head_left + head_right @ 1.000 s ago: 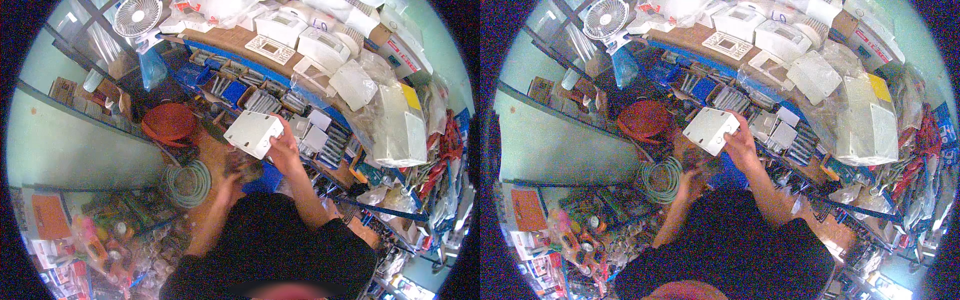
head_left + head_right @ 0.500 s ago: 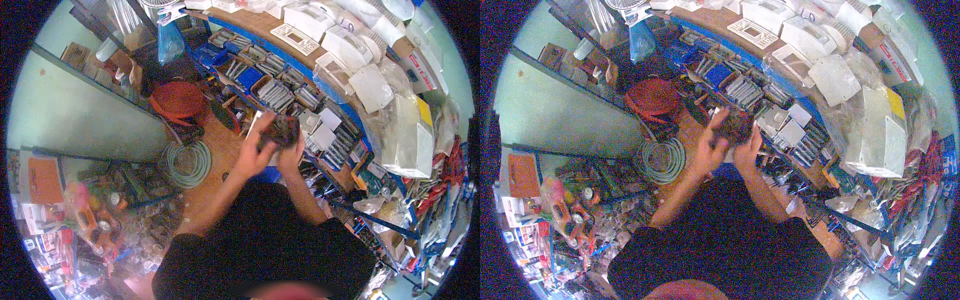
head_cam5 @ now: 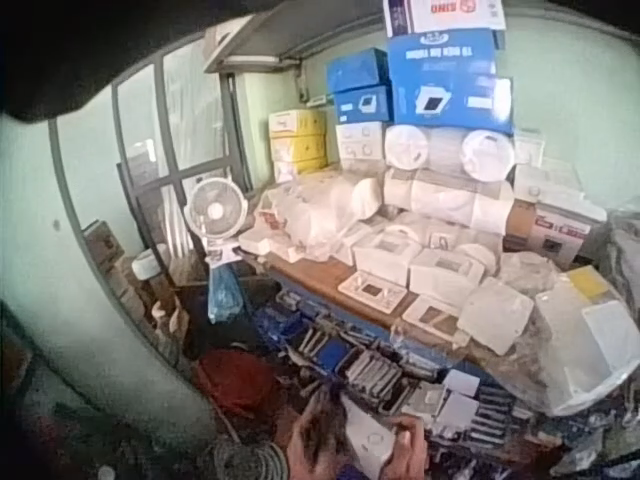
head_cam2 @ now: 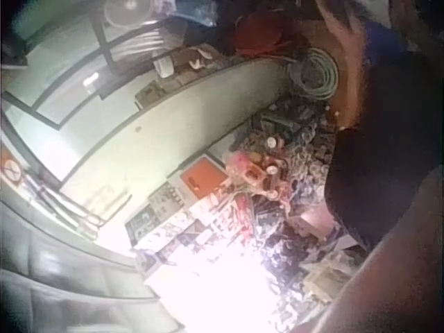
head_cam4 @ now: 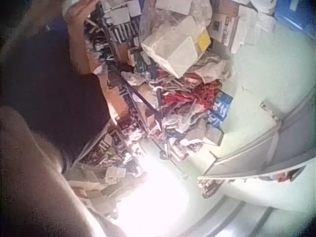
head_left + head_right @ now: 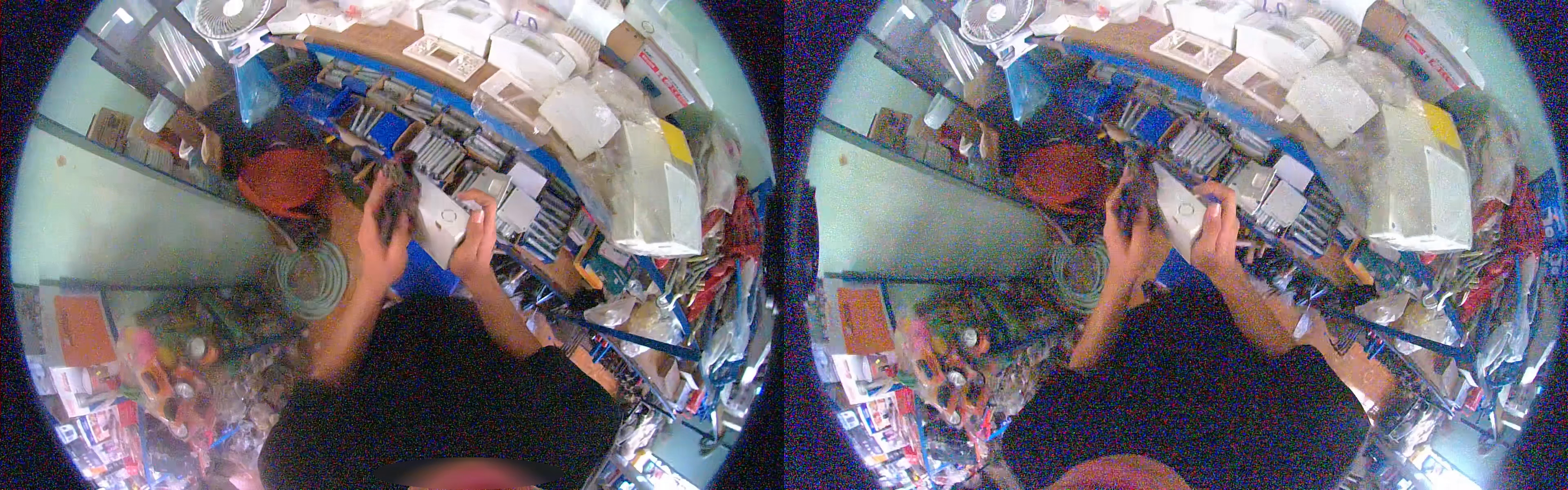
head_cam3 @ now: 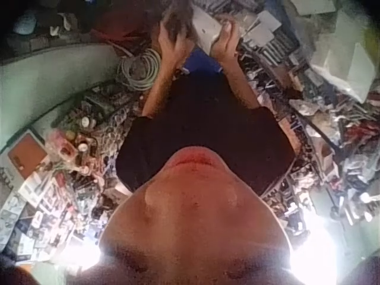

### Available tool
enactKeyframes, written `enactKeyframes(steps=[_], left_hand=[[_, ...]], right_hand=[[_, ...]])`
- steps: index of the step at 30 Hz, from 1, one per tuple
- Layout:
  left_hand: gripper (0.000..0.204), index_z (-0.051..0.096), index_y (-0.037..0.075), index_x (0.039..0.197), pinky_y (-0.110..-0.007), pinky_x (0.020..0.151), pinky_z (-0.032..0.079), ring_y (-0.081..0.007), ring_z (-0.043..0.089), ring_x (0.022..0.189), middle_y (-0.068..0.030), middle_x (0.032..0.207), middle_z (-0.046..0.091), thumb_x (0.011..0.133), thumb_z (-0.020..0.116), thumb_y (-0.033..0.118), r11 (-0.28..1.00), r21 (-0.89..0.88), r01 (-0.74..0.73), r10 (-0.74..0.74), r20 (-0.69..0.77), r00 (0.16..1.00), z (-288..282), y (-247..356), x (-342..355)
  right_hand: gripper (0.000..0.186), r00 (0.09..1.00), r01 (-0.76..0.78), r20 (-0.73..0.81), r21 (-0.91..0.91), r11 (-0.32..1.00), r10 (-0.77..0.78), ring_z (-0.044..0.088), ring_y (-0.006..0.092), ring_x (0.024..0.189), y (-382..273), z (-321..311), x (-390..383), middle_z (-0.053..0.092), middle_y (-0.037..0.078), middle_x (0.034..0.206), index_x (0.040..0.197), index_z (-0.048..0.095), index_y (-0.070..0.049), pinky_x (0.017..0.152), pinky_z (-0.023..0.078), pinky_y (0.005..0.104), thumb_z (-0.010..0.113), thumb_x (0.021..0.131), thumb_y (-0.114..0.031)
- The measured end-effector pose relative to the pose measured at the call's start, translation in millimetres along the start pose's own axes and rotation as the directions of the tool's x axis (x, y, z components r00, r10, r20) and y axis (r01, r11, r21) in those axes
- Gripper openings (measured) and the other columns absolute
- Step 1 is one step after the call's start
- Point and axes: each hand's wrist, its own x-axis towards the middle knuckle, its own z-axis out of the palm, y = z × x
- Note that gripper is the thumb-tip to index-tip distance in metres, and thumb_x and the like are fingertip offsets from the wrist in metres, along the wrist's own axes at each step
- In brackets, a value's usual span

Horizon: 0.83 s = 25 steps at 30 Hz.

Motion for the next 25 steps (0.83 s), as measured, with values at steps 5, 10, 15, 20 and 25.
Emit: enactKeyframes(steps=[5,10,15,20,25], left_hand=[[0.064,0.052,0.002,0.136,-0.050,0.118,0.030,-0.0452,0.039,0.142,-0.0251,0.150,0.044,0.077,0.073,0.016,0.706,0.496,-0.505,0.415,0.289,0.863,-0.8,64.7,22.6],[0.050,0.064,0.005,0.119,-0.057,0.114,0.035,-0.0389,0.055,0.130,-0.0177,0.133,0.063,0.072,0.074,0.017,0.726,0.311,-0.614,0.424,0.501,0.755,-11.6,78.9,28.5],[0.047,0.067,0.003,0.112,-0.054,0.109,0.043,-0.0373,0.061,0.122,-0.0160,0.125,0.066,0.069,0.075,0.017,0.809,0.365,-0.461,0.351,0.329,0.877,-19.0,60.9,50.7],[0.038,0.066,0.001,0.111,-0.050,0.109,0.042,-0.0386,0.060,0.122,-0.0188,0.127,0.065,0.076,0.070,0.016,0.758,0.306,-0.577,0.470,0.357,0.807,-19.0,51.7,44.8],[0.041,0.062,0.002,0.121,-0.053,0.113,0.036,-0.0384,0.059,0.123,-0.0173,0.133,0.063,0.090,0.068,0.029,0.997,-0.071,0.039,-0.049,-0.143,0.989,-6.6,16.8,35.3]], right_hand=[[0.045,0.964,0.043,0.266,-0.078,0.996,-0.021,0.059,0.0279,0.103,-21.5,-19.9,18.8,0.060,0.019,0.114,0.121,0.054,0.003,0.094,0.045,0.0384,0.028,0.106,-0.031],[0.037,0.940,0.124,0.323,-0.021,0.992,-0.111,0.067,0.0326,0.100,-11.3,-18.2,25.6,0.066,0.020,0.111,0.127,0.052,-0.005,0.088,0.052,0.0425,0.036,0.105,-0.030],[0.032,0.938,0.155,0.321,-0.049,0.987,-0.131,0.069,0.0308,0.093,-16.6,-17.7,28.8,0.066,0.019,0.116,0.127,0.052,-0.005,0.085,0.053,0.0405,0.042,0.104,-0.025],[0.034,0.926,0.155,0.350,-0.004,0.988,-0.143,0.060,0.0288,0.109,-13.4,-19.5,28.1,0.062,0.020,0.118,0.119,0.056,0.004,0.100,0.044,0.0383,0.036,0.104,-0.019],[0.040,0.981,0.044,0.186,0.078,0.996,-0.058,0.056,0.0265,0.116,-9.6,-16.3,31.7,0.062,0.020,0.120,0.118,0.058,0.000,0.106,0.036,0.0389,0.040,0.102,-0.032]])
